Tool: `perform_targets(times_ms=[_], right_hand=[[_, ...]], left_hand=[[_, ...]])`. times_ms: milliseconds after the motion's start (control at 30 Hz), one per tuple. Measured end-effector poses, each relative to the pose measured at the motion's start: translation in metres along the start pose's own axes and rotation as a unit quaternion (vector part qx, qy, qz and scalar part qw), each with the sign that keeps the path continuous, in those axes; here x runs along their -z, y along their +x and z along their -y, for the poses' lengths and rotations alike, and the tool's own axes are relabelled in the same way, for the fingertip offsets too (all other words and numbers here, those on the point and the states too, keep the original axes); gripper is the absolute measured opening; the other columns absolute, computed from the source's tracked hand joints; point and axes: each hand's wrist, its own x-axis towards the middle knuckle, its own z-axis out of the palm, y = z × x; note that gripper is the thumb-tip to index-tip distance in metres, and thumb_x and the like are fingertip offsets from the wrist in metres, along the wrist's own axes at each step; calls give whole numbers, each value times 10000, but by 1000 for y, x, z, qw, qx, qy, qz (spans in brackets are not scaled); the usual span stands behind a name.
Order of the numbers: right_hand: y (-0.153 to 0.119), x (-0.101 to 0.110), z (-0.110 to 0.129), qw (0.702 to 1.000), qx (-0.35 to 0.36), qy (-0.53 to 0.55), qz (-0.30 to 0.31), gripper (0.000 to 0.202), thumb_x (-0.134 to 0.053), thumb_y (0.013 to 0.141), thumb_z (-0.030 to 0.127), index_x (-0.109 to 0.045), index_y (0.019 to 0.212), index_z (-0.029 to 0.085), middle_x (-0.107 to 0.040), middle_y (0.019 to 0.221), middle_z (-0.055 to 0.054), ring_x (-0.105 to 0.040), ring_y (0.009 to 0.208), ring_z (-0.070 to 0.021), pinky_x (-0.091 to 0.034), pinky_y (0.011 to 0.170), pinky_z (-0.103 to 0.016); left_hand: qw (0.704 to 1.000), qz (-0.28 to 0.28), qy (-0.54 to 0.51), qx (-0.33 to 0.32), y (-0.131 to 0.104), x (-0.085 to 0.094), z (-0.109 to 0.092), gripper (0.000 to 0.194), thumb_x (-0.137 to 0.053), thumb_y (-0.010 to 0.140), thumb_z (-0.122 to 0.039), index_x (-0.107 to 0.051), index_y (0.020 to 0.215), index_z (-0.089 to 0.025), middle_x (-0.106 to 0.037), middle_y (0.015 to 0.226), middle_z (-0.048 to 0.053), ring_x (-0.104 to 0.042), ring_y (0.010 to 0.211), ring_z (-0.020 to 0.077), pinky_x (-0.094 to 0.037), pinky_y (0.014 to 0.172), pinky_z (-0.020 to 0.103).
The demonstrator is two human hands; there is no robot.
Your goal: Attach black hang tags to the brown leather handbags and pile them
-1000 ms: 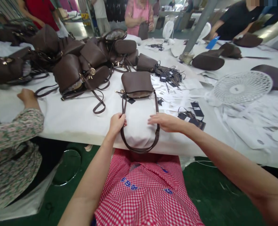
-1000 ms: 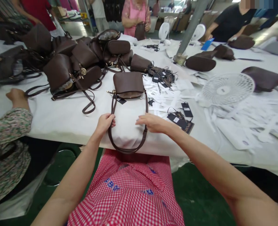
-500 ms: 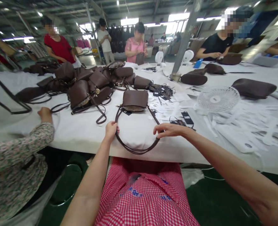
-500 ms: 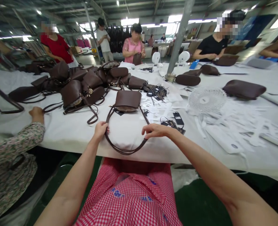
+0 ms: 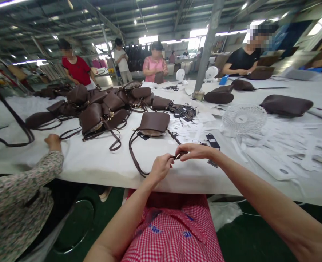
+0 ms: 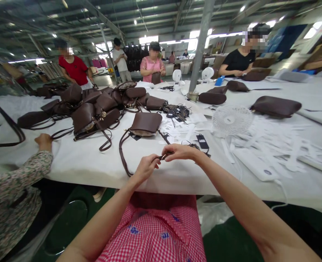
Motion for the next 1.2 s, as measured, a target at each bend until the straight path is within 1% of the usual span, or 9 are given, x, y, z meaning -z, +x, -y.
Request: perform_targets(times_ms=[100,233,367,467,600,867,967,1100,1200], right_hand=[[-8,-5,2,999,9,-29,-25,264,-659,745,376,-670,912,172,-653,831,-11,-551,810,-163,-405,772,-295],[-9,-11,-2,997,16,57,-46,255,-634,766,395,-648,876,165,-630,783,-2,-530,744,-146,-394,725,-284],[-7,-11,-8,991,36,96,-84,287,-639,773,440,-633,836,160,-618,741,-3,-540,743,-146,-399,771,-299],[-8,-13,-11,987,42,120,-101,329,-637,776,483,-613,816,157,-621,728,-9,-553,740,-151,-411,795,-317],[-10,-23,-11,983,60,102,-138,328,-603,806,487,-607,834,160,-626,755,-18,-564,763,-157,-438,814,-337],[-34,-59,1,965,149,-21,-214,270,-605,827,313,-596,1079,217,-633,1066,-60,-606,1004,-195,-521,884,-353],[-36,-69,2,942,159,-131,-263,157,-572,866,296,-614,994,216,-644,955,-60,-624,885,-186,-551,790,-331],[-32,-81,-5,905,203,-219,-303,125,-524,912,285,-620,955,219,-649,963,-80,-632,899,-199,-541,816,-347],[-28,-93,-16,889,205,-248,-325,166,-475,938,280,-622,990,223,-667,973,-92,-646,903,-206,-547,824,-358]], left_hand=[[977,71,-194,60,4,17,0,292,-418,908,-351,-547,739,-150,-542,560,-21,-444,429,68,-335,445,180],[960,69,-261,79,3,25,-5,267,-443,890,-391,-532,805,-154,-504,541,-45,-324,383,46,-231,405,175],[991,-77,-93,-55,-5,20,-7,199,-536,864,-298,-572,1019,-180,-635,881,37,-553,636,104,-455,624,239],[973,-152,91,-146,-11,16,-6,176,-640,804,-208,-607,977,-202,-618,1026,57,-588,872,168,-469,820,312],[955,-154,213,-135,-15,12,-7,43,-585,845,-167,-604,815,-191,-618,896,47,-573,890,190,-454,811,308],[974,-111,186,-66,-22,15,-11,144,-472,909,-167,-596,843,-198,-606,843,10,-568,796,148,-440,731,255],[955,-82,272,-84,-26,15,-16,149,-469,914,-164,-607,865,-195,-607,891,36,-572,843,169,-445,753,274],[910,-54,402,-82,-33,11,-32,199,-399,937,-151,-596,938,-170,-624,905,81,-583,864,220,-459,761,339],[905,-42,421,-45,-36,6,-36,234,-357,946,-143,-589,975,-150,-641,890,99,-599,855,237,-472,753,359]])
